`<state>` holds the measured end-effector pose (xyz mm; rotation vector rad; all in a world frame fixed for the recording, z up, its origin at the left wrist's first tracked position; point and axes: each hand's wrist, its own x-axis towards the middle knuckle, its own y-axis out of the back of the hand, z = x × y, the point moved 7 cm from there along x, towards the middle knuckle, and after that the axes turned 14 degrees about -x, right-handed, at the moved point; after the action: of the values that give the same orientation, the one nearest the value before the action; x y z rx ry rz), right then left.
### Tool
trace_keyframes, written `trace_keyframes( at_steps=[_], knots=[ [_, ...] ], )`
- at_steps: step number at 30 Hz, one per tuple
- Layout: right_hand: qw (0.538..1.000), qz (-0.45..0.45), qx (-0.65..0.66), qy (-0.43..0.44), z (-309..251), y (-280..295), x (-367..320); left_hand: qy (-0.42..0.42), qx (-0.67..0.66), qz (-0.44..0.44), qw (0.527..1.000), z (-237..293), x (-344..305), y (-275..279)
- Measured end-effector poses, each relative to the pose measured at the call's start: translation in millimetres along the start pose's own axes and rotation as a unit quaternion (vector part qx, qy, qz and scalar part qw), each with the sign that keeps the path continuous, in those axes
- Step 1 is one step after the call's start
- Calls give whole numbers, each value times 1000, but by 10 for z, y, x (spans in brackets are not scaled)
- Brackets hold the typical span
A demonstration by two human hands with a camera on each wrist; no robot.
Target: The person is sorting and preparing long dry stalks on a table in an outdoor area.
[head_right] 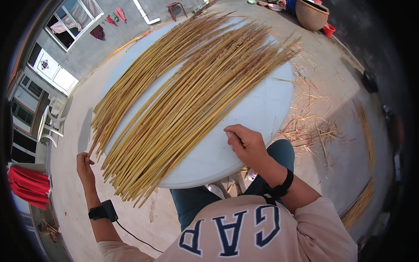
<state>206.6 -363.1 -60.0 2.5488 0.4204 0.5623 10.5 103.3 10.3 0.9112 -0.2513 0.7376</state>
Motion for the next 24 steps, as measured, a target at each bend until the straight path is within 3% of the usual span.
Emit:
trace_keyframes(
  at_steps=[3,5,6,8,10,13,15,19,23,24],
  knots=[
    [1000,-9,-4,0,-22,13,1,27,-68,50,996,322,-117,143],
    [1000,5,-7,14,-21,15,0,74,-258,70,961,554,-197,149],
    [999,12,-13,32,-32,16,-1,70,-259,65,961,775,-228,102],
    [999,19,-19,40,-32,13,3,96,-471,39,876,1189,-364,-139],
    [998,24,-24,52,-50,22,-2,107,-565,-7,818,1574,-491,-525],
    [999,7,4,34,-54,29,13,176,-619,-72,762,2032,-663,-1258],
    [986,-28,157,-53,48,33,37,185,-652,-150,720,2189,-711,-1799],
    [975,8,215,-50,-128,305,111,210,-676,-245,662,2537,-755,-2570],
    [981,22,191,-24,-207,509,191,197,-658,-297,663,2756,-788,-2922],
    [984,19,174,-43,-176,524,210,172,-629,-304,695,2771,-785,-2940]
  ],
)
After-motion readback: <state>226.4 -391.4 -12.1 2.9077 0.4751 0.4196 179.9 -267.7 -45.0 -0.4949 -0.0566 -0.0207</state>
